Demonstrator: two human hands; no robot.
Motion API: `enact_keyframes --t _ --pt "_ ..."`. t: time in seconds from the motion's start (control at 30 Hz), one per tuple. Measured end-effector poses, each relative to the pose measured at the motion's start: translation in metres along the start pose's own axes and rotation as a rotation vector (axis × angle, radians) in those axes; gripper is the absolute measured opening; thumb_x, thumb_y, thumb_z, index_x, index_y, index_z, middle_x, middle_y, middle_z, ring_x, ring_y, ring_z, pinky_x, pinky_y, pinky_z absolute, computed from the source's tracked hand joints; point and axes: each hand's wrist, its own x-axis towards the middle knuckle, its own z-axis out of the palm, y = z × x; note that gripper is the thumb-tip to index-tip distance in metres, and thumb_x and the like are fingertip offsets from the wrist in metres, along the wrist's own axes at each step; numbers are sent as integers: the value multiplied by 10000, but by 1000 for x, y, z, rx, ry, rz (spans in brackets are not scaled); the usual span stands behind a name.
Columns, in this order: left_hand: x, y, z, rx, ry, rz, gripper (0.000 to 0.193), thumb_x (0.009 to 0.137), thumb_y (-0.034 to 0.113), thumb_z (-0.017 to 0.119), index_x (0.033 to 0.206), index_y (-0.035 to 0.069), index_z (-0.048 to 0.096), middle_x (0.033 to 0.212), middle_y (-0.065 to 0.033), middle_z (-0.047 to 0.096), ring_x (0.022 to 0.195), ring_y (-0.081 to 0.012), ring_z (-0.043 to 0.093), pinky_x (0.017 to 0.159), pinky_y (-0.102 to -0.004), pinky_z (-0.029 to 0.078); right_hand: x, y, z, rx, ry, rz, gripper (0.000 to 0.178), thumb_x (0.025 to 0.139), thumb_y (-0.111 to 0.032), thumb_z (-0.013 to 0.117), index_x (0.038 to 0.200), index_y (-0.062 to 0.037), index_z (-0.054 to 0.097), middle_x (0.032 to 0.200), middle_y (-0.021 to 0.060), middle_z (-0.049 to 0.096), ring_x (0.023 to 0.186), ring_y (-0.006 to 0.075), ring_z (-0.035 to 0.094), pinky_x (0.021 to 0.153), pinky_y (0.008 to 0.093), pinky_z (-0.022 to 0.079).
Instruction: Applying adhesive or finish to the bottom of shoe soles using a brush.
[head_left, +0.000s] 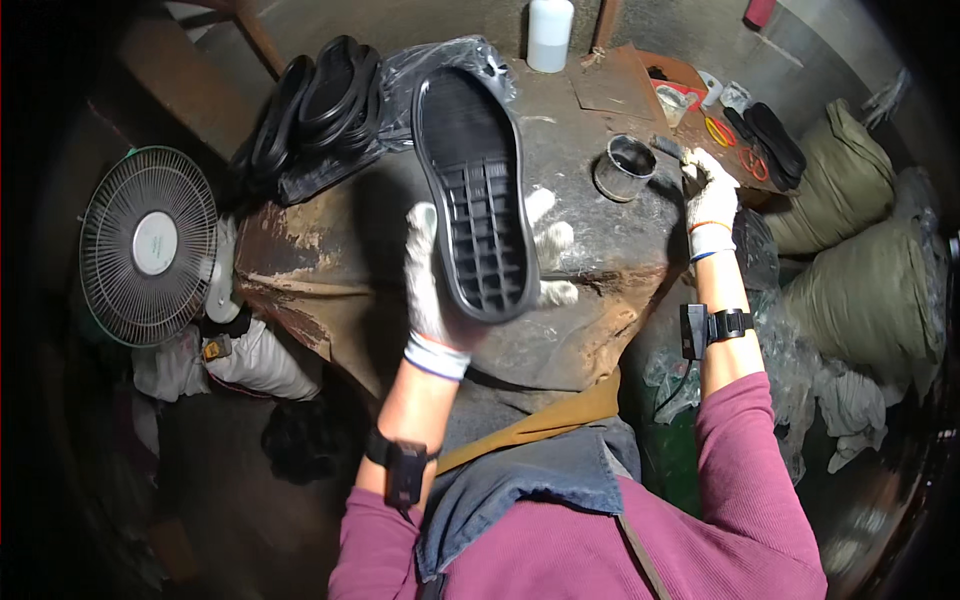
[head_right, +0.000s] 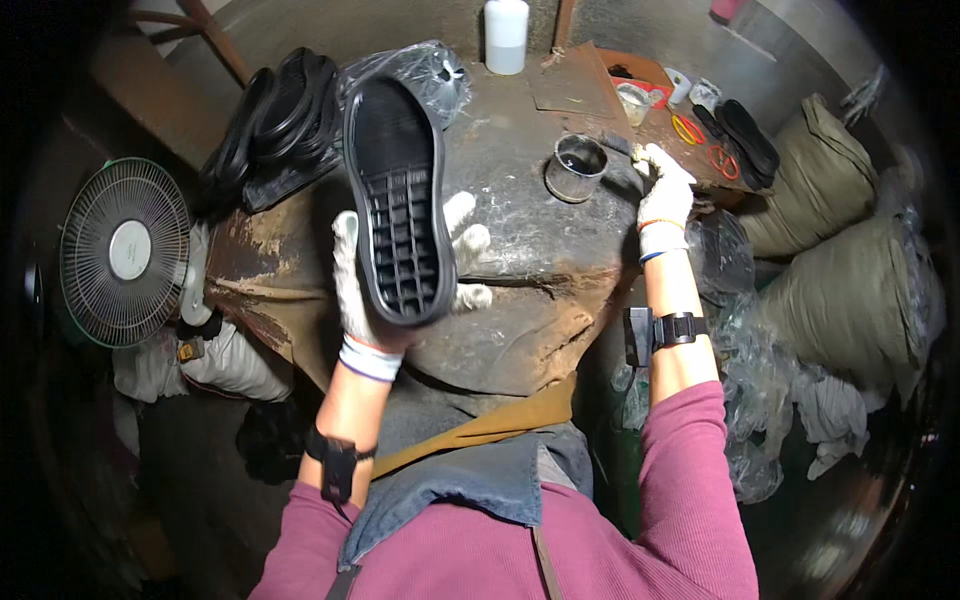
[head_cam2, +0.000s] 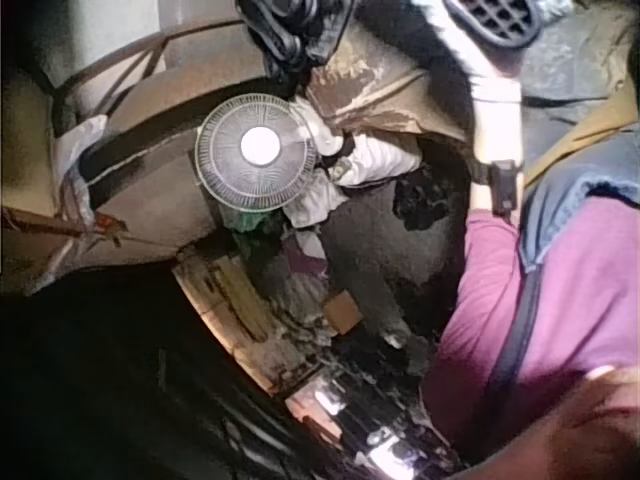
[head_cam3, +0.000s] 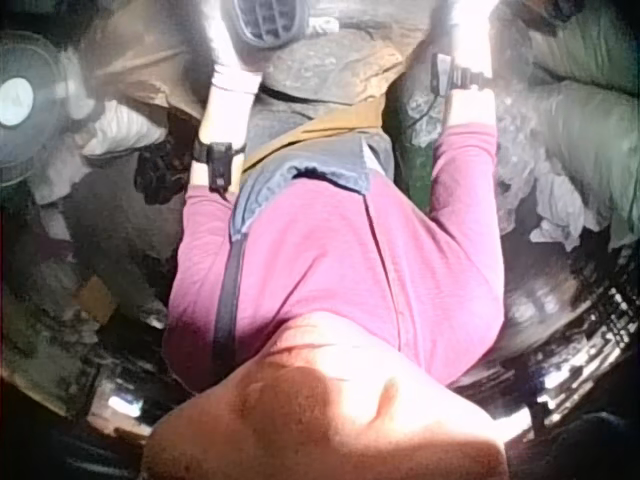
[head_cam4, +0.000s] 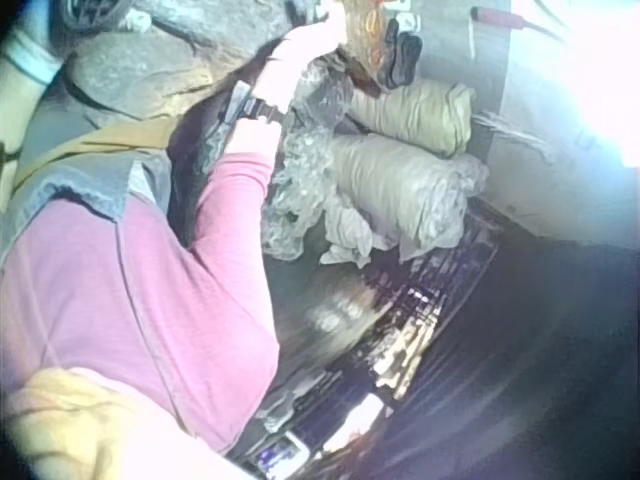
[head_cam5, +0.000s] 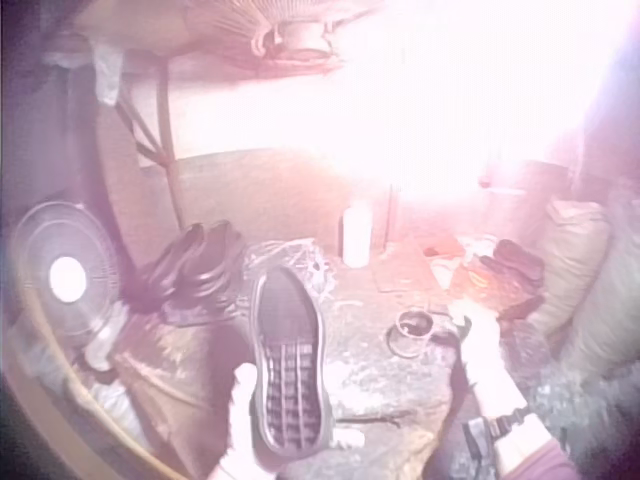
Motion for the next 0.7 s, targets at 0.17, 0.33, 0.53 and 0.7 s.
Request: enact_keyframes --t 0.17,0.33,0.53,0.7 --pt "-11 -13 6 -409 -198 -212 846 1073 648 370 1674 67 245 1716 -252 249 1414 -575 448 1008 -818 454 -64 -50 48 -531 -81 -456 228 883 33 772 1107 0 755 1087 104 773 1021 205 720 963 342 573" --pt "-19 -18 -9 -171 -25 -375 800 1080 687 291 1625 107 377 1596 -244 473 1295 -601 565 911 -825 495 -115 -79 117 -347 -290 -414 215 937 34 686 1124 -17 780 1092 109 787 1035 199 728 965 344 577" --pt "-32 -19 -7 -306 -77 -508 866 1073 661 380 1660 36 262 1654 -306 341 1209 -635 595 844 -760 562 -121 -87 129 -519 -356 -455 251 1017 -79 586 1200 -37 753 1178 101 764 1103 225 712 962 360 566" --pt "-38 -22 -8 -349 -106 -535 870 1077 645 392 1660 18 237 1637 -342 338 1197 -626 605 853 -739 577 -151 -107 137 -837 -509 -895 239 933 -72 641 1153 -88 733 1101 79 766 1034 263 716 941 363 564"
